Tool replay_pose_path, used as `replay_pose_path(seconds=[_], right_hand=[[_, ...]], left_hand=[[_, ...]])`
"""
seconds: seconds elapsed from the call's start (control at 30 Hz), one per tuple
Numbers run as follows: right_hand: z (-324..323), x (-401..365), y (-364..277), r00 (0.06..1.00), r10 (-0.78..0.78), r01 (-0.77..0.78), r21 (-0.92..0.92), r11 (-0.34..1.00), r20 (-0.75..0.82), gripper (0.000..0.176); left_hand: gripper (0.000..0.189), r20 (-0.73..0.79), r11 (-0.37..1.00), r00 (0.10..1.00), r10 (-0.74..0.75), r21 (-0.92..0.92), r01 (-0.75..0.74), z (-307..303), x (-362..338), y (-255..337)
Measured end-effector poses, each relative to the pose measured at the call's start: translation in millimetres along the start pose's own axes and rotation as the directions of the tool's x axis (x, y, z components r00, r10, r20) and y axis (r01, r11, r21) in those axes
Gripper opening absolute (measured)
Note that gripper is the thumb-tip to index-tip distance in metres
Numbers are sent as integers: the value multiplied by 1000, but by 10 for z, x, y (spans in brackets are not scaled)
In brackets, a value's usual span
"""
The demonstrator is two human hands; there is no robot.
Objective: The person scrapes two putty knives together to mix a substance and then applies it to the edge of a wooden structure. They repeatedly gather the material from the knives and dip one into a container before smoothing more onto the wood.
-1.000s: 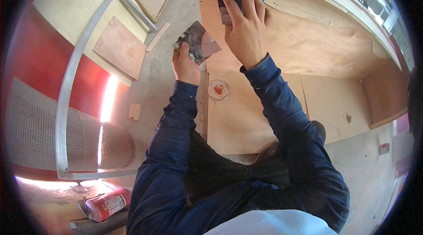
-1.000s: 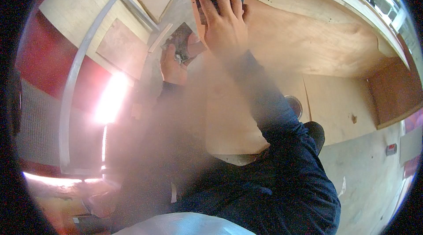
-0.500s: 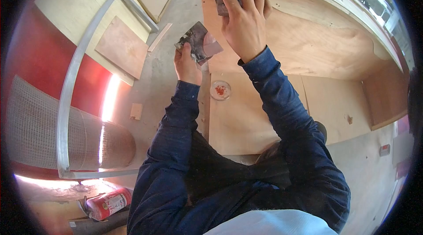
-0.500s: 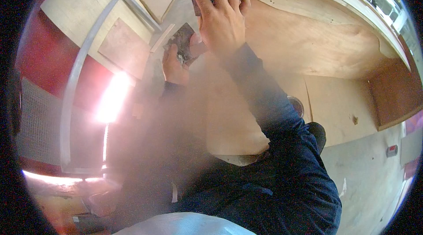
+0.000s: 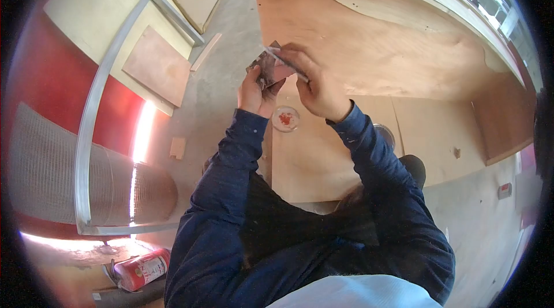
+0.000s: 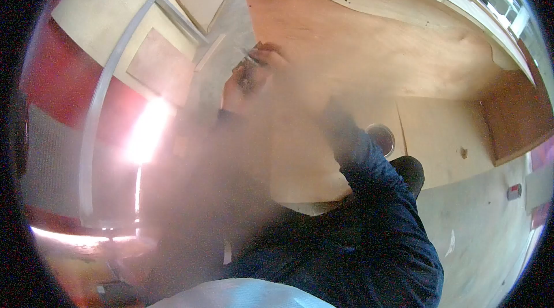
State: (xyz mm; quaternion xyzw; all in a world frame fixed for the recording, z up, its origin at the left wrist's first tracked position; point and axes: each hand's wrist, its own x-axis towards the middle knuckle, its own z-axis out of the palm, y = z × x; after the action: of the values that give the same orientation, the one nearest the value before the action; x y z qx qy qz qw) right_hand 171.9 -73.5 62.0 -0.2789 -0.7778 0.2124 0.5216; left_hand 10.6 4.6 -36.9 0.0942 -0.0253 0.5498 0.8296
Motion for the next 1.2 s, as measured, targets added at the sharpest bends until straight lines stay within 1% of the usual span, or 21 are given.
replay_pose_path(seconds=[0.03,0.07,0.1,0.17,0.23,0.3,0.37,0.43,0.5,0.53,0.57,0.6,0.67,0.73,0.8,0.83,0.9,0.97,1.03,1.1,1.2], right_hand=[[-6,-81,70,1000,3,-3,-4,1000,-5,63],[4,-204,216,999,-47,44,-138,989,-20,62],[-20,-269,239,995,-99,89,-270,959,-26,61],[-94,-400,247,997,-68,50,-373,927,-36,60],[-260,-531,270,998,-28,0,-465,885,-52,58],[-471,-702,445,993,115,-100,-590,801,-12,50],[-543,-767,450,993,101,-117,-594,796,-61,41],[-609,-743,285,990,16,-87,-503,860,-143,34],[-642,-746,195,987,11,-89,-497,863,-157,34],[-628,-669,-19,994,-27,-32,-514,857,-107,37],[-593,-613,-137,996,-66,27,-529,848,-56,40],[-553,-602,-133,996,-64,25,-530,848,-57,40],[-478,-573,-111,993,-120,97,-663,742,11,46],[-406,-534,-140,992,-118,118,-679,724,47,47],[-355,-551,-135,991,-53,125,-706,697,122,49],[-393,-589,-61,992,-55,119,-715,689,112,49],[-495,-704,102,969,101,108,-752,651,226,53],[-617,-658,178,984,88,70,-798,598,152,58],[-819,-443,112,993,-90,-28,-903,429,-74,64],[-1035,-247,191,902,-393,-9,-918,395,-178,68],[-1141,-2,51,857,-449,-75,-924,376,-252,67]], left_hand=[[31,-73,975,993,91,209,-74,128,-64,-53],[30,-125,903,973,193,412,-127,251,-131,-104],[30,-125,905,974,188,409,-122,332,-178,-167],[28,-92,785,951,295,590,-186,445,-236,-259],[27,-80,832,955,287,514,-207,345,-156,-301],[27,-84,874,957,279,436,-216,322,-178,-362],[25,68,656,868,492,627,-421,583,-234,-444],[22,90,644,842,532,602,-472,534,-180,-479],[21,198,484,760,619,666,-568,427,-96,-485],[21,196,485,761,619,667,-566,417,-97,-497],[22,219,407,742,634,721,-561,408,-95,-506],[24,245,325,724,645,769,-550,399,-89,-522],[25,252,273,727,638,810,-520,380,-105,-565],[27,272,215,732,625,841,-496,417,-159,-619],[29,286,-9,672,683,923,-384,462,-203,-608],[29,294,-6,678,673,919,-393,463,-153,-541],[32,198,334,664,721,741,-583,454,-81,-322],[33,188,358,679,709,735,-577,584,-136,-201],[34,164,383,687,708,728,-569,585,-137,-119],[33,-47,514,718,694,732,-448,461,-88,-74],[30,-113,576,778,619,738,-351,432,-85,-106]])
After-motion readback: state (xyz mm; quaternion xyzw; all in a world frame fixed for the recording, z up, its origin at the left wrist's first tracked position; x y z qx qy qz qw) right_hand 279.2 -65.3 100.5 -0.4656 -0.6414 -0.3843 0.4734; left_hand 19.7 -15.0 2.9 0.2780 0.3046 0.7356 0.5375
